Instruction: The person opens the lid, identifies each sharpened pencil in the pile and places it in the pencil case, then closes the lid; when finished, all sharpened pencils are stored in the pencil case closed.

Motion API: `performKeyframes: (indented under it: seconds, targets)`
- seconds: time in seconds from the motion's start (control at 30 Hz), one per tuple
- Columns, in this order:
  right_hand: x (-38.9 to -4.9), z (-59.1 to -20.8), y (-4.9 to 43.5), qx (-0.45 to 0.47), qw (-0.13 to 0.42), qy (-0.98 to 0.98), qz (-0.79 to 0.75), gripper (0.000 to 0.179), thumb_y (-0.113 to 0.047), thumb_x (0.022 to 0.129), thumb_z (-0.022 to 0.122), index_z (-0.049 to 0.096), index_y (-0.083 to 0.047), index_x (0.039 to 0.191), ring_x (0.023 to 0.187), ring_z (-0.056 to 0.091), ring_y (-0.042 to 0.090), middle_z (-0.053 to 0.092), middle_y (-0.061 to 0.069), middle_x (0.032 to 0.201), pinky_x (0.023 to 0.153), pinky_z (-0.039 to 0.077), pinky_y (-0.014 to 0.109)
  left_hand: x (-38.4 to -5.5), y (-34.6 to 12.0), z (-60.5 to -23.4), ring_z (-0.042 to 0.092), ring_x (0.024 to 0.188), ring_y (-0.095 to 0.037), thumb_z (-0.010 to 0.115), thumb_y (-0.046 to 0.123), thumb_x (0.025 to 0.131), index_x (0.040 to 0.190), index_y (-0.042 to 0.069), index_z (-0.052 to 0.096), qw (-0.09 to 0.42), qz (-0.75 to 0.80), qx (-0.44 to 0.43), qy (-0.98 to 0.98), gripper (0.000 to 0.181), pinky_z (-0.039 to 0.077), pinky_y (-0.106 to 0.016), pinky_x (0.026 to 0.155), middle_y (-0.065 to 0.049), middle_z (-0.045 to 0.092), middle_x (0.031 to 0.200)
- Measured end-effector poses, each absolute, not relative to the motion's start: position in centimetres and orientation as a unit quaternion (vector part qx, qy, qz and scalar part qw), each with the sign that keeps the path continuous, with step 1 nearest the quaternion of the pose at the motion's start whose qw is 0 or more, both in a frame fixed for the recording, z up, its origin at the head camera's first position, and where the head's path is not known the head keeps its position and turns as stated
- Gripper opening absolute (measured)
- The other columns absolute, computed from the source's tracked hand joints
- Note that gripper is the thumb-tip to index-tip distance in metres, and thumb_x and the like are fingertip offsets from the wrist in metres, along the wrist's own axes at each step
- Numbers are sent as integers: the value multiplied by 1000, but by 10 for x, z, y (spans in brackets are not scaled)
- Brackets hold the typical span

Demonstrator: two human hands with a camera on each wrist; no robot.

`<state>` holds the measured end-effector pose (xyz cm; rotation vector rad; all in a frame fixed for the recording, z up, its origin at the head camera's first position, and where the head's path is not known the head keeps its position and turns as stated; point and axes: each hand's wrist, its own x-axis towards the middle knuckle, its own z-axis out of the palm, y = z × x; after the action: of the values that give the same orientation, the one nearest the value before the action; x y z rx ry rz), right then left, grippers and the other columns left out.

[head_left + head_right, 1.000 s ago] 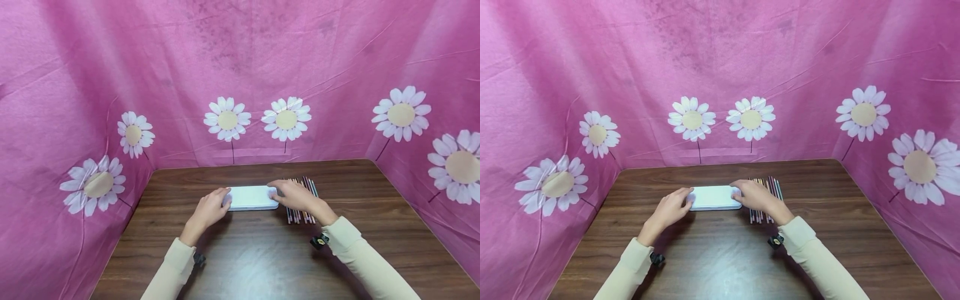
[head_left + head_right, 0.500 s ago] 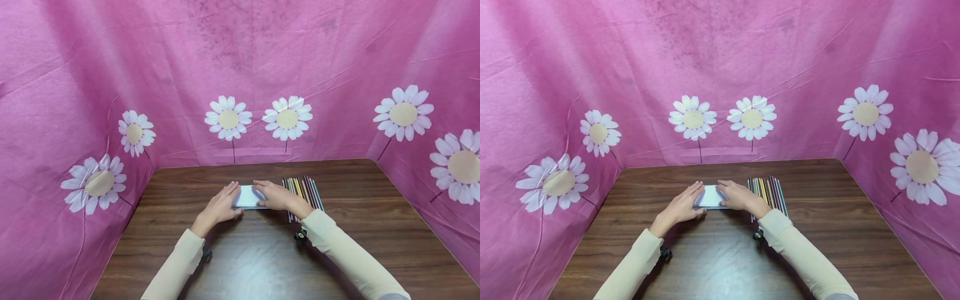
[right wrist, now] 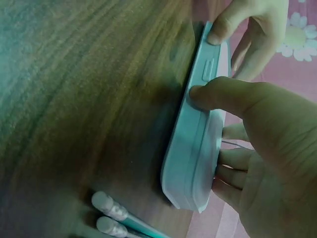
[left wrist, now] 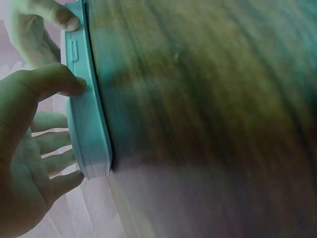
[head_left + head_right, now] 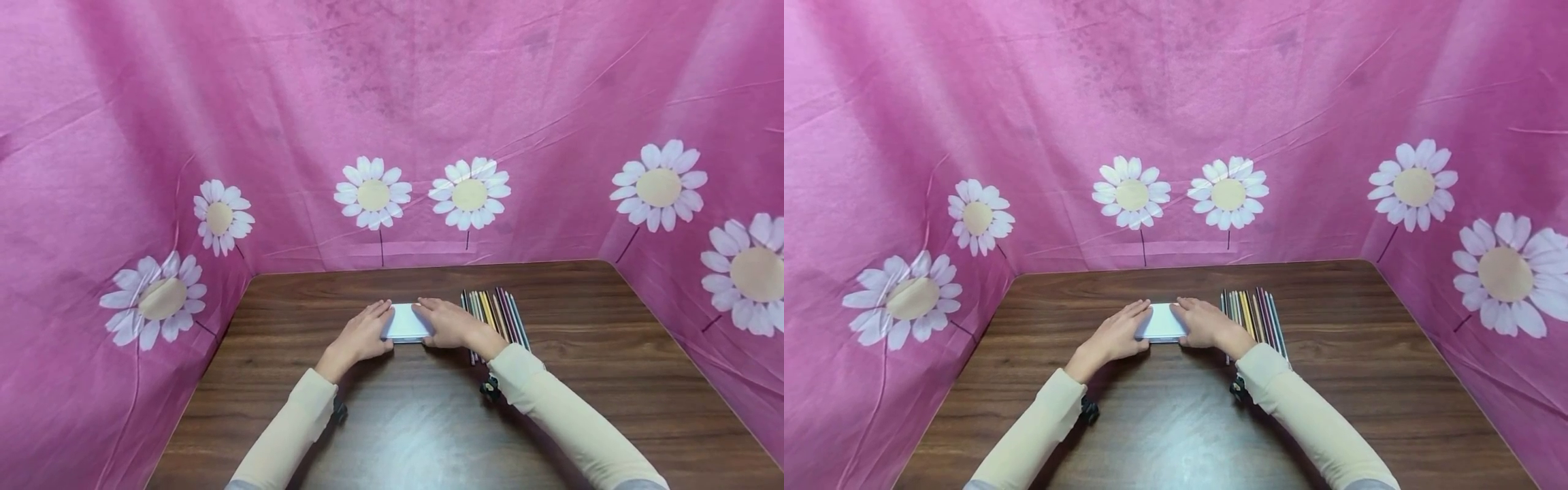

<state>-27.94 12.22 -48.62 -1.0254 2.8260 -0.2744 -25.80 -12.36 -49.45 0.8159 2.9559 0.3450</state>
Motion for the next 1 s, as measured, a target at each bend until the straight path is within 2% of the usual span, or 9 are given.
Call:
performKeyframes:
  seconds: [0.4,0.57,1.0]
  targets:
    - [-279,-489,121,-349,33,935,-62,90,-41,84,84,50,-1,157,149,48,45,50,27,160,124,38,60,-260,-119,-498,53,148,-33,83,36,82,148,4,60,-27,57,270,961,76,54,-50,112,-14,56,160]
    - [-283,-489,120,-350,27,935,-48,92,-45,80,86,53,-3,155,146,51,46,54,26,158,123,39,62,-260,-116,-497,57,144,-34,84,37,81,144,4,63,-46,32,278,959,74,54,-48,113,-15,60,155]
    - [-288,-488,119,-368,0,929,-34,87,-46,73,90,63,-6,145,136,61,44,64,23,148,116,48,59,-258,-118,-497,57,143,-35,82,38,84,145,4,64,-53,27,280,958,72,51,-48,116,-14,58,157]
